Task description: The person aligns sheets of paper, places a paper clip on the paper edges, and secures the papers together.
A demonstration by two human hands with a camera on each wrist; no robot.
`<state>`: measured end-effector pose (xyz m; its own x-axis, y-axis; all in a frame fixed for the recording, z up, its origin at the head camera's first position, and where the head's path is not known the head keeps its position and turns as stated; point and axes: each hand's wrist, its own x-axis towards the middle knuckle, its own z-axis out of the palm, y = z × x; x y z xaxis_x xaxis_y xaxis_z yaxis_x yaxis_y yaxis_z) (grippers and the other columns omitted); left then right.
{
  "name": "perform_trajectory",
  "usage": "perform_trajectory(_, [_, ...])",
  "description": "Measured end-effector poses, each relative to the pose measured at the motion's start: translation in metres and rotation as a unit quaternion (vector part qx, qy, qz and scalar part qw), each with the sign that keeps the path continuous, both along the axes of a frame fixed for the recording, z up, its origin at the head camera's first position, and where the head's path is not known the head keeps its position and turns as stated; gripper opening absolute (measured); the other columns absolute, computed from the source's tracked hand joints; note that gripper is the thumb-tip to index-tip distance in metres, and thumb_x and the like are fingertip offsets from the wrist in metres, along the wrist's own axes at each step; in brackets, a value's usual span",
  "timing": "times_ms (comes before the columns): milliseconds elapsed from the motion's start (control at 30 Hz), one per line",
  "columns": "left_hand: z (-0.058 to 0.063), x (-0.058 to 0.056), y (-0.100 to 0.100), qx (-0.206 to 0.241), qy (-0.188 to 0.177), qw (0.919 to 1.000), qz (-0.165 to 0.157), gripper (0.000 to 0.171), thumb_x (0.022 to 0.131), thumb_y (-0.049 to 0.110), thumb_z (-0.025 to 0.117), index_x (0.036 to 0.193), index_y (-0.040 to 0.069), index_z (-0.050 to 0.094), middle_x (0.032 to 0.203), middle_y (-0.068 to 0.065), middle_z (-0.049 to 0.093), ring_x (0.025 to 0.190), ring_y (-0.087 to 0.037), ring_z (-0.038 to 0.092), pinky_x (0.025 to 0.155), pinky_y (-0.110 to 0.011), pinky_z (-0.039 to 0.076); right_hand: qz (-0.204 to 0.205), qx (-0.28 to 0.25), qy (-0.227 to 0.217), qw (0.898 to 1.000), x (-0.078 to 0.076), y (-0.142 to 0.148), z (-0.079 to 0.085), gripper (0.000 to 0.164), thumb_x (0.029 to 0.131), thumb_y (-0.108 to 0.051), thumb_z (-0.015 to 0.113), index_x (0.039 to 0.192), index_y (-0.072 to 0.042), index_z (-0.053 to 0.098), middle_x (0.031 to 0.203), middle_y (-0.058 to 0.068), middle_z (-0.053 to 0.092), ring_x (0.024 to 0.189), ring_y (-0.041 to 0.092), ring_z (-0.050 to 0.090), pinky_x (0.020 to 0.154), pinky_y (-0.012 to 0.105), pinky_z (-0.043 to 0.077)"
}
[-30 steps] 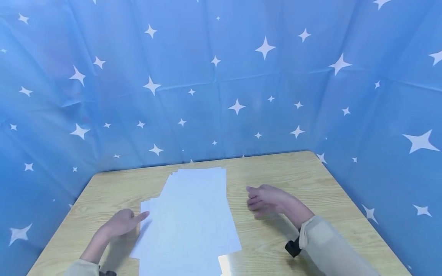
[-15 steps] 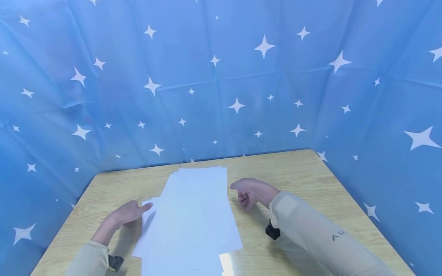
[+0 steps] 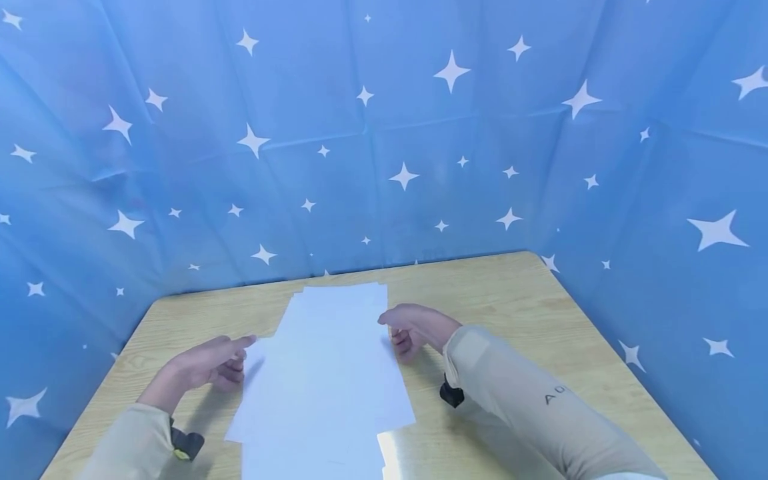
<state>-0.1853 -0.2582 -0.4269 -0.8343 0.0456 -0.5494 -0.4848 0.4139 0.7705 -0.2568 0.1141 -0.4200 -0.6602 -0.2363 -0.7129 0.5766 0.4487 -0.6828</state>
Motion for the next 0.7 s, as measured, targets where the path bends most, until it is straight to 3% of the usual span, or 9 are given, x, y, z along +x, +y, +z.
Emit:
perform_trajectory(133, [-0.002, 0.0, 0.004, 0.046, -0.01, 0.9987, 0.018, 0.07, 0.096, 0.047, 0.056, 0.125, -0.013, 0.037, 0.098, -0.02, 0.049, 0.086, -0.032, 0.057, 0.076, -0.048, 0.056, 0.003, 0.003, -0.003, 1.0, 0.002, -0.007, -0.001, 0.029, 0.099, -0.029, 0.051, 0.093, -0.002, 0.042, 0.081, 0.009, 0.048, 0.068, 0.02, 0.039, 0.065, 0.037, 0.045])
perform_trajectory(267, [-0.002, -0.001, 0.009, 0.042, -0.01, 0.999, 0.011, 0.073, 0.096, 0.05, 0.055, 0.13, -0.011, 0.036, 0.099, -0.018, 0.051, 0.084, -0.028, 0.056, 0.076, -0.048, 0.054, 0.013, 0.012, 0.004, 1.0, 0.003, -0.012, -0.002, 0.038, 0.098, -0.032, 0.053, 0.071, -0.009, 0.039, 0.071, 0.004, 0.038, 0.065, 0.019, 0.032, 0.065, 0.036, 0.04])
perform_trajectory(367, [0.001, -0.002, 0.013, 0.022, -0.005, 0.9997, -0.002, 0.074, 0.095, 0.053, 0.054, 0.132, -0.009, 0.036, 0.094, -0.013, 0.052, 0.079, -0.025, 0.055, 0.075, -0.046, 0.052, 0.017, 0.014, 0.011, 1.0, 0.004, -0.014, -0.001, 0.044, 0.097, -0.034, 0.056, 0.067, -0.013, 0.032, 0.068, 0.001, 0.028, 0.064, 0.019, 0.027, 0.065, 0.036, 0.036])
perform_trajectory(433, [0.004, -0.002, 0.015, 0.02, -0.003, 0.9998, -0.007, 0.078, 0.094, 0.054, 0.054, 0.134, -0.009, 0.035, 0.094, -0.013, 0.053, 0.079, -0.026, 0.056, 0.076, -0.045, 0.052, 0.017, 0.013, 0.016, 1.0, 0.006, -0.015, 0.001, 0.036, 0.096, -0.034, 0.058, 0.076, -0.009, 0.041, 0.066, 0.001, 0.024, 0.062, 0.019, 0.024, 0.065, 0.037, 0.036])
perform_trajectory(500, [0.006, -0.001, 0.015, 0.03, -0.007, 0.9995, -0.002, 0.079, 0.094, 0.053, 0.055, 0.138, -0.01, 0.033, 0.097, -0.015, 0.052, 0.082, -0.028, 0.057, 0.078, -0.047, 0.052, 0.018, 0.012, 0.019, 1.0, 0.008, -0.016, 0.002, 0.031, 0.095, -0.033, 0.06, 0.098, -0.004, 0.047, 0.066, 0.002, 0.023, 0.063, 0.02, 0.023, 0.064, 0.037, 0.037])
perform_trajectory(600, [0.007, 0.001, 0.014, 0.049, -0.012, 0.9987, 0.009, 0.08, 0.095, 0.051, 0.054, 0.14, -0.01, 0.03, 0.107, -0.022, 0.051, 0.089, -0.033, 0.059, 0.083, -0.049, 0.052, 0.008, -0.002, 0.012, 1.0, 0.012, -0.018, 0.003, 0.051, 0.096, -0.03, 0.06, 0.135, -0.006, 0.037, 0.067, 0.003, 0.021, 0.063, 0.02, 0.02, 0.061, 0.034, 0.032])
perform_trajectory(700, [0.008, 0.003, 0.013, 0.064, -0.012, 0.9978, 0.01, 0.081, 0.096, 0.051, 0.053, 0.141, -0.011, 0.028, 0.117, -0.029, 0.049, 0.098, -0.036, 0.06, 0.086, -0.051, 0.051, -0.004, -0.012, 0.002, 1.0, 0.015, -0.02, 0.003, 0.055, 0.096, -0.028, 0.059, 0.14, -0.008, 0.032, 0.069, 0.003, 0.026, 0.063, 0.02, 0.022, 0.06, 0.032, 0.027])
